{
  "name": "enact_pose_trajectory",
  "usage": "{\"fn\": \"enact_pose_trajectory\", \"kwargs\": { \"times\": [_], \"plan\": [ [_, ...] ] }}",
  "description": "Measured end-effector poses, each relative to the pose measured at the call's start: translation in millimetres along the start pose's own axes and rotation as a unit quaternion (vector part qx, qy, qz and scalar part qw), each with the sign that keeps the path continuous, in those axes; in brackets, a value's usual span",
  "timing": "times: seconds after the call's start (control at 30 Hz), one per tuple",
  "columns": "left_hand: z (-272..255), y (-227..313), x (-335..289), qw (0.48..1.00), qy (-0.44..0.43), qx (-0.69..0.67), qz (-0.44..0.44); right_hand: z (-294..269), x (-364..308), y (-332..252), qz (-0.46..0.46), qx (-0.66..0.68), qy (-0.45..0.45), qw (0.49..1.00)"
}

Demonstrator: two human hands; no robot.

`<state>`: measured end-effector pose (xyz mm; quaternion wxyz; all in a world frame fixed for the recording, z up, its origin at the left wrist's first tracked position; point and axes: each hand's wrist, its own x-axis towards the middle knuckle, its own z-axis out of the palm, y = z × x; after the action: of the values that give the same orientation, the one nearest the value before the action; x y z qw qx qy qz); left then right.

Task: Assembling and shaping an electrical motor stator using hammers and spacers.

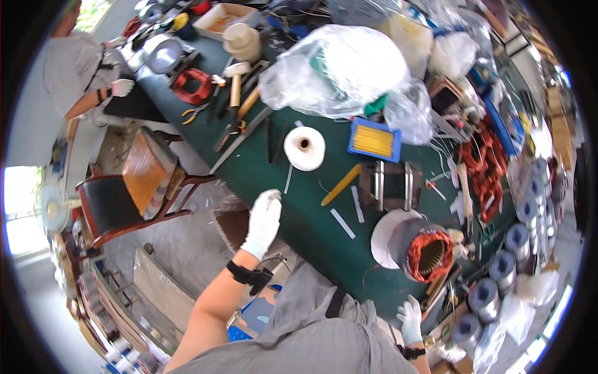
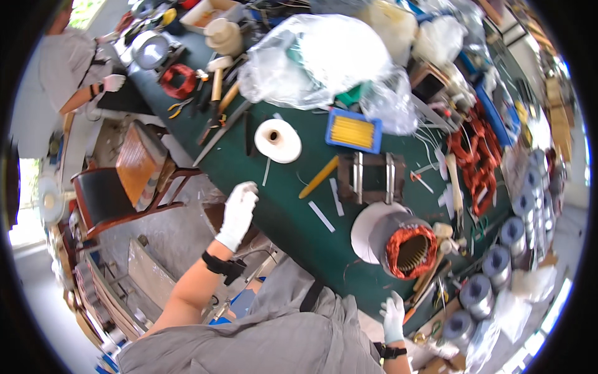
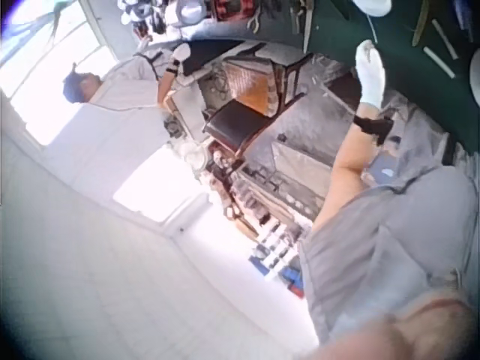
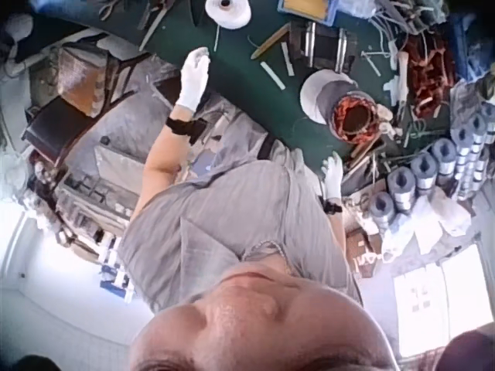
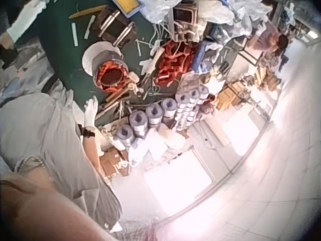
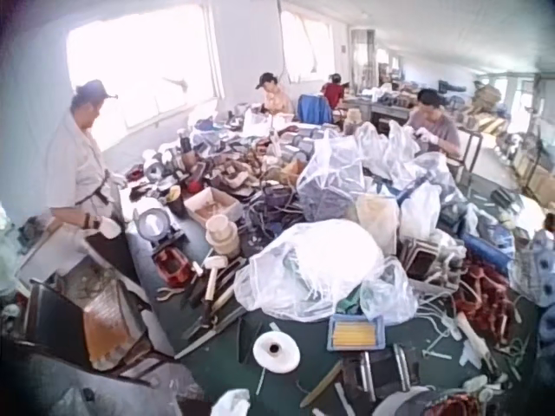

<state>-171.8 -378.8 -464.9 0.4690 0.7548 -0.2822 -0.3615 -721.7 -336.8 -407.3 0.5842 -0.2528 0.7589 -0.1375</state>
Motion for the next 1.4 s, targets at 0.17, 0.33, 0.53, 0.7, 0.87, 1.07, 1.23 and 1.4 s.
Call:
{"fn": "enact_pose_trajectory", "kwargs": {
  "times": [0.17, 0.33, 0.53, 0.7, 0.87, 1.07, 1.23, 1.4],
  "plan": [
    [9.3, 93.2, 61.6, 0.970, 0.048, 0.094, 0.220, 24.4, -22.1, 17.2, -0.014, -0.048, -0.005, 0.999],
    [48.2, 146.7, 31.0, 0.913, -0.080, 0.185, 0.356, 15.1, -49.7, 41.1, 0.022, -0.026, 0.056, 0.998],
    [92.2, 131.6, 0.2, 0.902, -0.191, 0.157, 0.353, -2.7, -59.8, 99.1, 0.040, 0.006, 0.087, 0.995],
    [94.6, 190.9, 41.9, 0.891, -0.142, 0.162, 0.399, -9.8, -61.0, 115.7, 0.072, 0.071, 0.117, 0.988],
    [90.7, 215.9, 55.4, 0.883, -0.112, 0.164, 0.424, -8.4, -58.9, 123.5, 0.084, 0.039, 0.074, 0.993],
    [80.9, 188.0, 11.3, 0.876, -0.168, 0.152, 0.426, 2.4, -45.9, 106.3, 0.070, -0.008, 0.009, 0.997],
    [12.6, 178.2, -5.9, 0.899, -0.065, 0.191, 0.389, 5.9, -5.5, 86.3, -0.024, -0.057, -0.101, 0.993],
    [-49.2, 188.7, 7.7, 0.896, -0.013, 0.231, 0.378, -32.3, 65.4, 99.3, 0.025, 0.046, -0.164, 0.985]
  ]
}}
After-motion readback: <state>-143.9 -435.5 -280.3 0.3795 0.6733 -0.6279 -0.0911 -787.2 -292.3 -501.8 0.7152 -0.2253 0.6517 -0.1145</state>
